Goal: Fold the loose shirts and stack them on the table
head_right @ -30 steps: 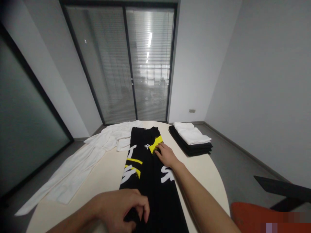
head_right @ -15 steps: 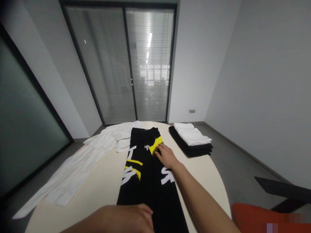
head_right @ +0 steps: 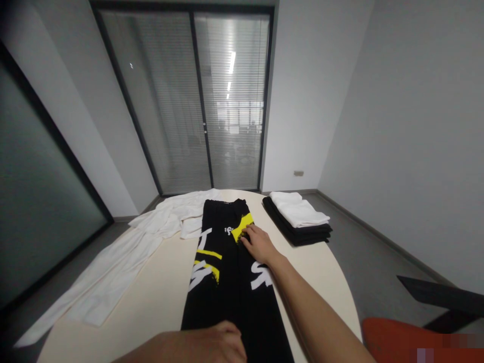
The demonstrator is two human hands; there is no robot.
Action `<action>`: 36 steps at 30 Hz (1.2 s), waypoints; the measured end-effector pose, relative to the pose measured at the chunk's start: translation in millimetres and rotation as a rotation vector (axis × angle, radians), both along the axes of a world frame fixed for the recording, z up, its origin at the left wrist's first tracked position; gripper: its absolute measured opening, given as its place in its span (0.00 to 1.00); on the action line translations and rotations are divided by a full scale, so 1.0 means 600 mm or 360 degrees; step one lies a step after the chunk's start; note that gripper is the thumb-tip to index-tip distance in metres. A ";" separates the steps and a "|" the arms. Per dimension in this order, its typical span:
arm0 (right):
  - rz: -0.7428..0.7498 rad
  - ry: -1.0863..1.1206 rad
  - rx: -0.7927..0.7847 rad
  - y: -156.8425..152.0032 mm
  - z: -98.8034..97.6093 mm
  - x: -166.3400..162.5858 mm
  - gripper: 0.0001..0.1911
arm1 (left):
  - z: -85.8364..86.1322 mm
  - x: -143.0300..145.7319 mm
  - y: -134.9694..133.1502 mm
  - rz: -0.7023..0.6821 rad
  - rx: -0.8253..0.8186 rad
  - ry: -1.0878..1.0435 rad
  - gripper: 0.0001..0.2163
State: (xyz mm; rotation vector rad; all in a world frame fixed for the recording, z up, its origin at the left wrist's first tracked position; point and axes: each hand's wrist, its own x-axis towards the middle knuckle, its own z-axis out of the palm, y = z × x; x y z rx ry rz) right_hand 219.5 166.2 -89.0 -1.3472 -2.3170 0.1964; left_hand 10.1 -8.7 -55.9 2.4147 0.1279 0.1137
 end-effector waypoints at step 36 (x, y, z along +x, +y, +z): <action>-0.0364 -0.0113 -0.0064 0.016 0.042 -0.133 0.11 | 0.022 -0.060 0.047 0.0762 0.0432 0.0173 0.35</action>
